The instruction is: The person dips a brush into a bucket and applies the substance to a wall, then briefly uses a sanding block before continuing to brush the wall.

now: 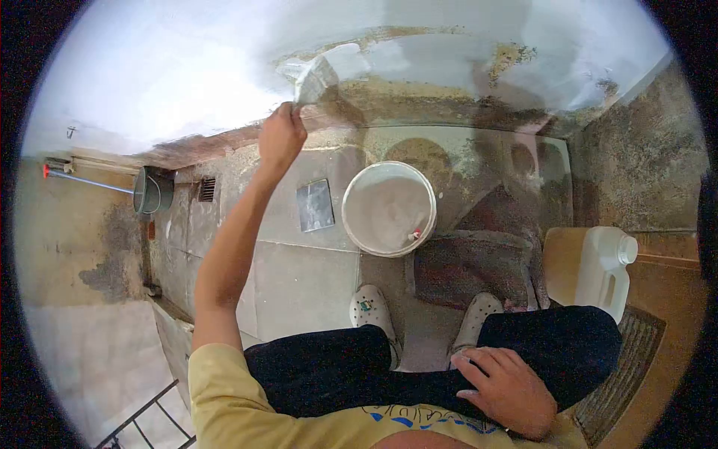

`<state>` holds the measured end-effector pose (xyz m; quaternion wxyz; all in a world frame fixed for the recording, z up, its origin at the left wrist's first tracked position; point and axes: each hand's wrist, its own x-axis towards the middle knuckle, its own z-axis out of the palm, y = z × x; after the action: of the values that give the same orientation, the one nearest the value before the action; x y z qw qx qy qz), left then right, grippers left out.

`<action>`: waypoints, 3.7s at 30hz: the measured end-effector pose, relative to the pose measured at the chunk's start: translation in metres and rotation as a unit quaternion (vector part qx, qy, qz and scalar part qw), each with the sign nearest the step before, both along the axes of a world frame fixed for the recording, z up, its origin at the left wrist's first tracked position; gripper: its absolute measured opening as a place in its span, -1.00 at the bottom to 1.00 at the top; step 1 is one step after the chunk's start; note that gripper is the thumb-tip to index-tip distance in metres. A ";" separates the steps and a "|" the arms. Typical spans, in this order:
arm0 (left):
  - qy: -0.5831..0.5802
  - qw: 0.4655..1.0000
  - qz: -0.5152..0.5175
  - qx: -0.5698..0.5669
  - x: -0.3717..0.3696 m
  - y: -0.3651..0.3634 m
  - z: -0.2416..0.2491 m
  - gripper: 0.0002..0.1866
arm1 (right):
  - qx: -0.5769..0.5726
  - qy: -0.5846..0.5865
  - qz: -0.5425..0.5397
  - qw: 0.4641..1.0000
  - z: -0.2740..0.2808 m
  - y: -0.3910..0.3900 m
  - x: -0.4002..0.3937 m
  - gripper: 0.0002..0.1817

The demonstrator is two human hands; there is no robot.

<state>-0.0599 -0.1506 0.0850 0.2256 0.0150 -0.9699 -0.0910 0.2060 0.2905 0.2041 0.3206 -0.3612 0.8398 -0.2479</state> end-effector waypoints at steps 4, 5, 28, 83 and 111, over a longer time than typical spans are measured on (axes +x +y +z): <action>0.012 0.999 0.031 -0.014 0.010 -0.033 0.008 -0.79 | 0.001 -0.001 0.007 1.000 -0.001 -0.002 -0.003 -0.42; 0.022 0.999 0.037 -0.018 0.012 -0.041 0.010 -0.79 | 0.000 -0.001 0.009 1.000 -0.001 -0.003 -0.003 -0.42; 0.043 0.991 -0.128 -0.013 0.023 -0.013 0.025 -0.80 | 0.019 -0.018 0.005 1.000 0.000 -0.010 -0.004 -0.44; 0.090 0.965 -0.204 0.135 -0.075 0.082 0.028 -0.65 | 0.040 -0.012 -0.046 0.998 0.009 -0.026 0.003 -0.42; -0.253 0.717 -0.006 0.650 0.034 0.107 0.048 -0.79 | 0.002 0.032 -0.008 0.999 -0.008 -0.008 0.006 -0.40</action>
<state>-0.0254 -0.0433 0.1332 -0.0939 0.1740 -0.6933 -0.6930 0.2124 0.2828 0.1963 0.2927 -0.3617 0.8528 -0.2372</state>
